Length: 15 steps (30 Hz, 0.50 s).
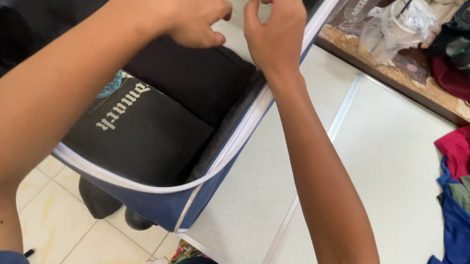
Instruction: The person folds a black garment and places it into a blue suitcase. They then unfold a beige t-shirt, smooth it out on the table, and fold it neatly. The person handles the clothes by hand, arranging them for packing.
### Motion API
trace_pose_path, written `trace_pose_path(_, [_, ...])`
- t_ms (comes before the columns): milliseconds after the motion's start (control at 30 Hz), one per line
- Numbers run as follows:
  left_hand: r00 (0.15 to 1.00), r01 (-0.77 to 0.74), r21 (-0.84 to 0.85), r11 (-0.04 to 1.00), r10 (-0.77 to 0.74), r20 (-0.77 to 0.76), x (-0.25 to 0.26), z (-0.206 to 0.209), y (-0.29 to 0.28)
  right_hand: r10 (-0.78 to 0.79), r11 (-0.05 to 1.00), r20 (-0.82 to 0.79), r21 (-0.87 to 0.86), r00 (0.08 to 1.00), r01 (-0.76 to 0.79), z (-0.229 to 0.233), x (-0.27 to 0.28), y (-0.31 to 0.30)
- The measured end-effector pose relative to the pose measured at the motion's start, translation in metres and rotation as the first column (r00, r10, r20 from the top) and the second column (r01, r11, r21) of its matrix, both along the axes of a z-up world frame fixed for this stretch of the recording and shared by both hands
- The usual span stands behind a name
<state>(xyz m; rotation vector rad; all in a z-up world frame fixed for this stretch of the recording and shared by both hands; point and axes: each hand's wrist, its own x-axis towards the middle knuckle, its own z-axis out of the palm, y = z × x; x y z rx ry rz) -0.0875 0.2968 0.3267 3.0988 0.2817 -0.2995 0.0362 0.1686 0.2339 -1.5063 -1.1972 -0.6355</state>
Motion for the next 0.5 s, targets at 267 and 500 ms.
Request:
trace_pose_path(267, [0.735,0.272,0.363,0.891,-0.436,0.52,-0.134,-0.009,-0.173,-0.173,0.939,-0.156,-0.323,0.973,0.116,-0.105,-0.03,-0.178])
trace_pose_path(500, [0.793,0.607,-0.418,0.676,-0.478,0.377,-0.098,-0.163,-0.26,-0.488,0.7,-0.111,-0.643,0.866,0.312,-0.189,-0.021,-0.338])
